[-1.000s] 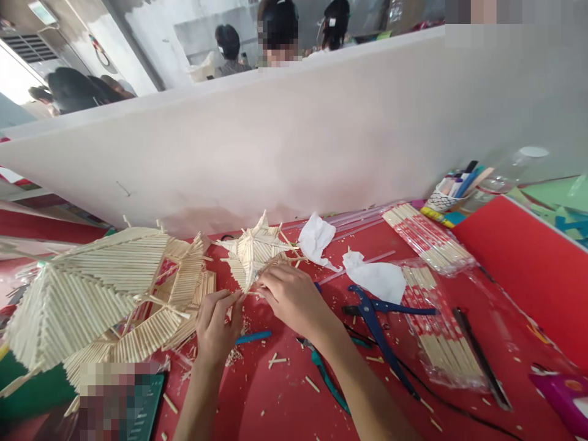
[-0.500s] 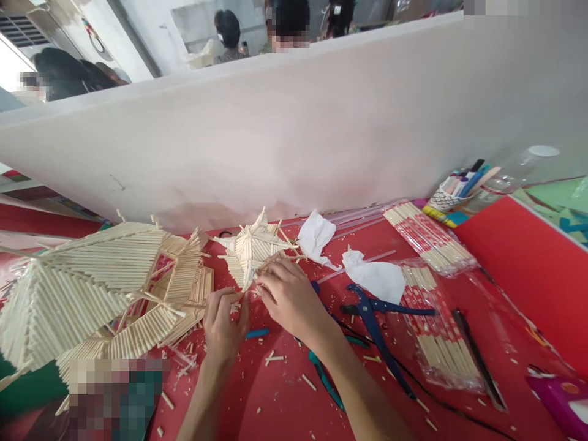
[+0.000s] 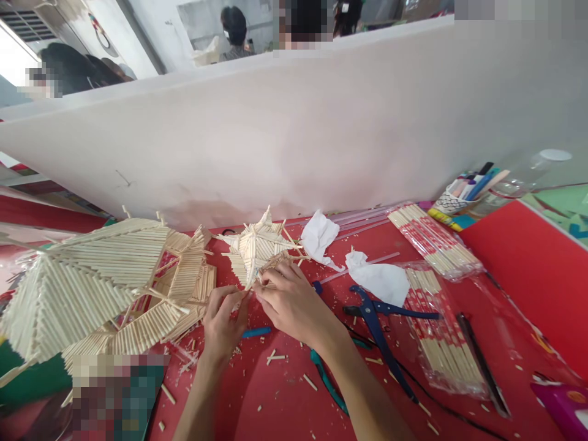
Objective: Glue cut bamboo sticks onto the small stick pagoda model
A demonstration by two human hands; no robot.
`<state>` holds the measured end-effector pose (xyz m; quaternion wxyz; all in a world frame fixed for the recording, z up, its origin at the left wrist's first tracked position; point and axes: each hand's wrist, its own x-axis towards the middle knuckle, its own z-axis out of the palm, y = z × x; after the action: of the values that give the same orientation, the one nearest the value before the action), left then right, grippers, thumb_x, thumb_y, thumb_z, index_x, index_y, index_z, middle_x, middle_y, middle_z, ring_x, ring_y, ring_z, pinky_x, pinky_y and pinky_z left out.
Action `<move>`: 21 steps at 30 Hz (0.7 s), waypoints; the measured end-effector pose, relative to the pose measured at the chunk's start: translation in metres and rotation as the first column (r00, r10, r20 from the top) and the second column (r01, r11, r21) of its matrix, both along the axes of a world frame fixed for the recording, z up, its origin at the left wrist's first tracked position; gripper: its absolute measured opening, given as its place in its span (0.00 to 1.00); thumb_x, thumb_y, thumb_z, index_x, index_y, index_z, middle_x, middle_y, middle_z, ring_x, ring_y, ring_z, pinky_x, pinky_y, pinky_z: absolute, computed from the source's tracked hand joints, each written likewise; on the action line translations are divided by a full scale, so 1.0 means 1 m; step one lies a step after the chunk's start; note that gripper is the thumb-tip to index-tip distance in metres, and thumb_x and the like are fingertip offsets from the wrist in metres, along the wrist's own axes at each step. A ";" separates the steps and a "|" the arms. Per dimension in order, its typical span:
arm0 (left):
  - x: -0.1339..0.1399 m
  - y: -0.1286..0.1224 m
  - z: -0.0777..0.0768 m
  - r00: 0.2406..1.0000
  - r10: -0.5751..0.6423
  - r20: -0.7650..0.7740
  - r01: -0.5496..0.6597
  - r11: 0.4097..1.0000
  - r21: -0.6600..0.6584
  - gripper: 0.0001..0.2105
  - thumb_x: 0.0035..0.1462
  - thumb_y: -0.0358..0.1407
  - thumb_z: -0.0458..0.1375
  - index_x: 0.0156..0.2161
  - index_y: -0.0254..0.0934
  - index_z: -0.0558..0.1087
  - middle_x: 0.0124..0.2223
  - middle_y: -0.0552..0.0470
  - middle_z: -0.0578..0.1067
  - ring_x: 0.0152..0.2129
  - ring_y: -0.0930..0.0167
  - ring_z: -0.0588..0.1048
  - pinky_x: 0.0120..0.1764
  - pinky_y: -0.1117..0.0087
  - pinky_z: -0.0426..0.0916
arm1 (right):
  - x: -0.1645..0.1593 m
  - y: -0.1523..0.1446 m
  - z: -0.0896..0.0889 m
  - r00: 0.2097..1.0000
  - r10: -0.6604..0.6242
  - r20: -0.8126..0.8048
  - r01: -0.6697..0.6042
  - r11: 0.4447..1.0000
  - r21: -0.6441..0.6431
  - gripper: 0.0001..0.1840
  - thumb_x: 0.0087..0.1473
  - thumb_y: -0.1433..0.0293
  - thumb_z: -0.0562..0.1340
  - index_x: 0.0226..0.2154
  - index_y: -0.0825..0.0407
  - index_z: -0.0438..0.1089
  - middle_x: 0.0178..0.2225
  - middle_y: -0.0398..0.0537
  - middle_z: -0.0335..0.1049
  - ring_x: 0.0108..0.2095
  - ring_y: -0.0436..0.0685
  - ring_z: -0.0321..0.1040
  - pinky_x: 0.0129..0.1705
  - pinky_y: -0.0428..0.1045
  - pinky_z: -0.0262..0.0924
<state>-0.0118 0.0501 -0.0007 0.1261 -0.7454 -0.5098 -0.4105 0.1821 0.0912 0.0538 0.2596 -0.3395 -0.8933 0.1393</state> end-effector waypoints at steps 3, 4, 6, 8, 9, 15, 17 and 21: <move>-0.003 0.001 0.000 0.999 -0.028 -0.039 0.029 0.999 0.017 0.06 0.61 0.26 0.59 0.41 0.39 0.74 0.36 0.50 0.76 0.31 0.72 0.75 0.36 0.70 0.71 | 0.001 0.000 0.000 1.000 0.010 -0.002 -0.010 1.000 0.012 0.11 0.67 0.73 0.58 0.40 0.52 0.77 0.42 0.50 0.73 0.48 0.60 0.65 0.61 0.63 0.58; -0.004 0.001 0.000 0.998 -0.039 -0.046 0.040 0.999 0.017 0.06 0.61 0.26 0.59 0.41 0.39 0.74 0.36 0.50 0.76 0.31 0.71 0.75 0.36 0.70 0.71 | 0.001 0.000 0.000 1.000 0.014 0.000 -0.014 1.000 0.015 0.11 0.67 0.73 0.58 0.41 0.51 0.77 0.42 0.51 0.73 0.48 0.61 0.65 0.60 0.63 0.59; -0.005 0.001 0.000 0.997 -0.056 -0.048 0.057 0.998 0.016 0.06 0.61 0.26 0.58 0.41 0.38 0.73 0.36 0.49 0.76 0.31 0.71 0.76 0.37 0.69 0.72 | 0.002 0.000 0.000 1.000 0.021 0.007 -0.021 1.000 0.017 0.10 0.66 0.73 0.58 0.41 0.51 0.77 0.43 0.51 0.73 0.48 0.61 0.65 0.58 0.62 0.61; -0.006 0.002 -0.001 0.997 -0.064 -0.050 0.065 0.998 0.019 0.06 0.62 0.26 0.58 0.41 0.38 0.72 0.36 0.49 0.76 0.32 0.71 0.76 0.37 0.69 0.72 | 0.002 0.000 0.001 0.999 0.026 0.020 -0.026 0.999 0.019 0.11 0.67 0.73 0.58 0.42 0.50 0.77 0.43 0.51 0.73 0.48 0.61 0.65 0.56 0.62 0.63; -0.006 0.002 -0.001 0.997 -0.064 -0.053 0.065 0.998 0.020 0.06 0.62 0.26 0.58 0.41 0.38 0.71 0.36 0.49 0.76 0.32 0.71 0.76 0.37 0.69 0.72 | 0.002 0.000 0.001 0.999 0.027 0.027 -0.028 0.999 0.022 0.11 0.67 0.73 0.58 0.42 0.50 0.77 0.43 0.52 0.73 0.48 0.61 0.65 0.55 0.62 0.63; -0.006 0.003 0.001 0.994 -0.074 -0.078 0.075 0.997 0.016 0.07 0.62 0.25 0.57 0.43 0.38 0.70 0.36 0.50 0.75 0.32 0.71 0.75 0.37 0.69 0.72 | 0.002 0.000 0.001 0.998 0.037 0.049 -0.038 0.999 0.029 0.11 0.67 0.74 0.57 0.43 0.51 0.76 0.43 0.52 0.72 0.48 0.61 0.64 0.54 0.61 0.63; -0.007 0.003 0.002 0.993 -0.088 -0.081 0.090 0.996 0.021 0.07 0.62 0.25 0.58 0.42 0.38 0.69 0.36 0.50 0.75 0.32 0.71 0.75 0.37 0.70 0.71 | 0.003 0.001 0.000 0.997 0.047 0.056 -0.048 0.999 0.025 0.12 0.68 0.73 0.56 0.43 0.52 0.76 0.44 0.52 0.73 0.47 0.61 0.63 0.54 0.61 0.63; -0.008 0.002 0.001 0.991 -0.100 -0.086 0.101 0.995 0.011 0.10 0.59 0.22 0.59 0.43 0.37 0.69 0.36 0.49 0.75 0.33 0.70 0.75 0.38 0.69 0.71 | 0.004 0.001 -0.002 0.996 0.056 0.063 -0.058 0.998 0.022 0.12 0.68 0.73 0.56 0.44 0.53 0.76 0.44 0.52 0.72 0.48 0.62 0.63 0.54 0.61 0.63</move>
<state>-0.0200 0.0522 0.0001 0.1328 -0.7860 -0.4626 -0.3881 0.1859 0.0925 0.0522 0.2314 -0.3151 -0.9118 0.1255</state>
